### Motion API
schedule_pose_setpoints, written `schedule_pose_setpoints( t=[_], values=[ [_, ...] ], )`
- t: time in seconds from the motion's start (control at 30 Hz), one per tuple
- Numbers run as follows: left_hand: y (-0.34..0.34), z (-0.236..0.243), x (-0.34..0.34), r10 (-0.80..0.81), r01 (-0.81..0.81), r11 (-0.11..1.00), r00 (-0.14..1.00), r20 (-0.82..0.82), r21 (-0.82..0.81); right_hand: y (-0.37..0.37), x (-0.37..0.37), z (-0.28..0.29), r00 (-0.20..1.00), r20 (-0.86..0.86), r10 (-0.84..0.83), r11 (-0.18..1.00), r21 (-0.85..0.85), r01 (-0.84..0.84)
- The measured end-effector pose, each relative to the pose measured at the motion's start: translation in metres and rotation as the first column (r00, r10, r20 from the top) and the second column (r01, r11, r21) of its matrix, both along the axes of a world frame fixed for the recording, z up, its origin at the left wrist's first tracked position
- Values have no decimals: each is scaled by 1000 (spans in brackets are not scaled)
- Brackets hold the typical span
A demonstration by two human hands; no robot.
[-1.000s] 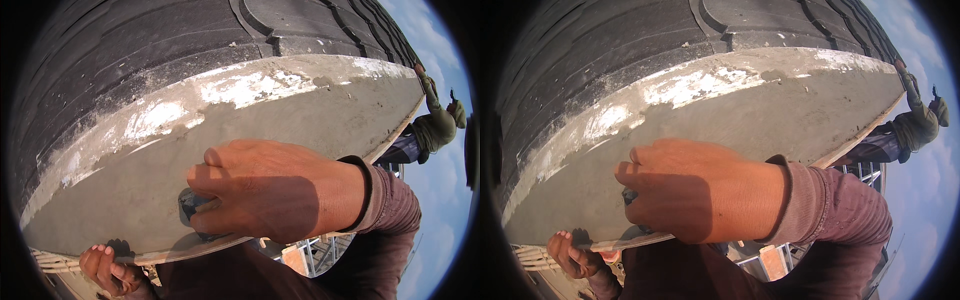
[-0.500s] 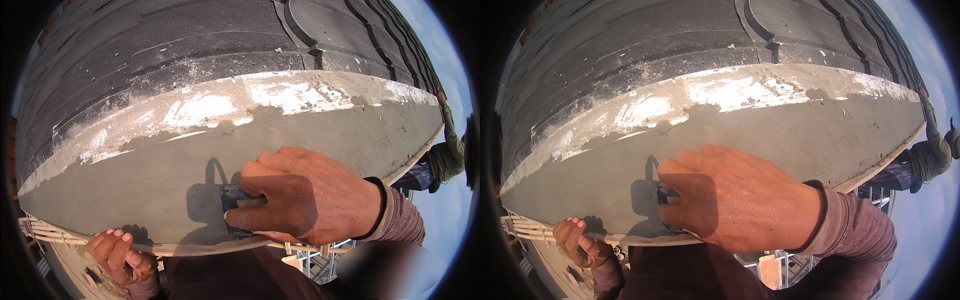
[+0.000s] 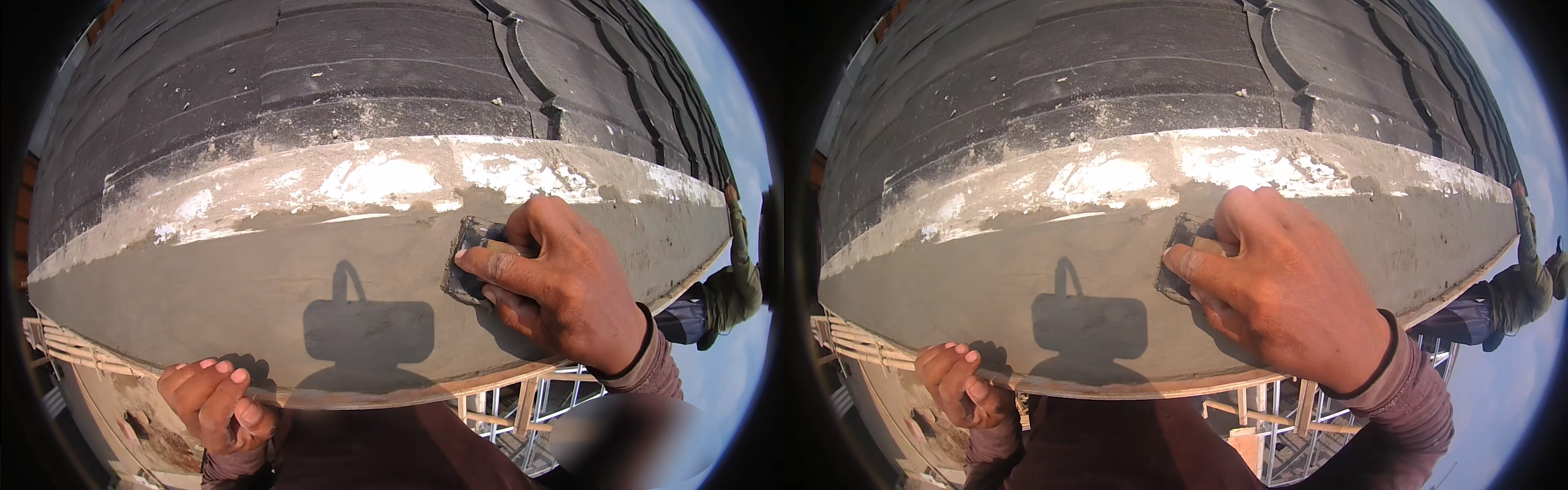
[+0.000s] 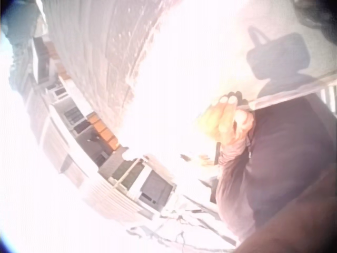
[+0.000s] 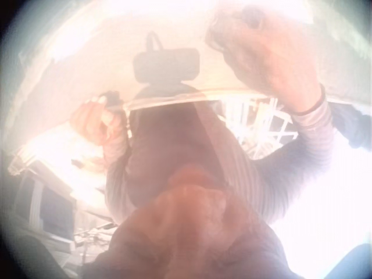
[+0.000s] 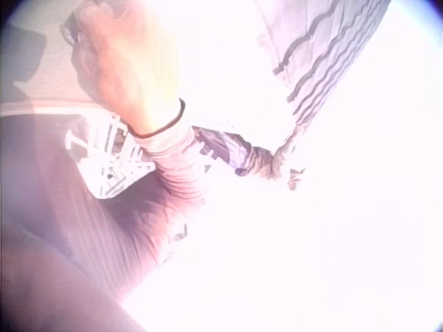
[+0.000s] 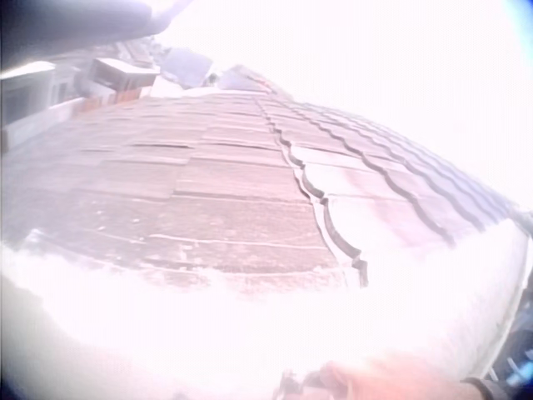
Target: The person smooths and finishes the wet plaster on a roof edge using a small rectangular trowel while another person holds a board against the side.
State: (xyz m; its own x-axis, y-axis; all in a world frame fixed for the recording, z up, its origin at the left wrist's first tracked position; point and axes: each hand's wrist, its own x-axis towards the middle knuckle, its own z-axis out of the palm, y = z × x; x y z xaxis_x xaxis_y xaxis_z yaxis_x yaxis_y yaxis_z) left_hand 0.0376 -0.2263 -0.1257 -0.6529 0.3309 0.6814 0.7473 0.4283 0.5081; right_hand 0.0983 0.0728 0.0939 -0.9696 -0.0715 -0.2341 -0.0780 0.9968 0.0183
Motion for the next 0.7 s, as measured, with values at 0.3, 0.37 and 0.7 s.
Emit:
schedule_pose_setpoints(
  t=[0.3, 0.37, 0.7],
  values=[
    [-6, 0, 0, -32, 31, 999, 999, -19, -38, 0, 2, -7, 998, -43, -42, 999, 20, 42],
    [-7, 2, -1, -62, 62, 997, 998, -7, -43, -11, -9, -18, 998, -50, -29, 999, -18, 28],
    [-15, -5, -4, -114, 114, 993, 993, 2, -31, -12, -13, -16, 994, -72, -84, 995, 54, 88]
  ],
)
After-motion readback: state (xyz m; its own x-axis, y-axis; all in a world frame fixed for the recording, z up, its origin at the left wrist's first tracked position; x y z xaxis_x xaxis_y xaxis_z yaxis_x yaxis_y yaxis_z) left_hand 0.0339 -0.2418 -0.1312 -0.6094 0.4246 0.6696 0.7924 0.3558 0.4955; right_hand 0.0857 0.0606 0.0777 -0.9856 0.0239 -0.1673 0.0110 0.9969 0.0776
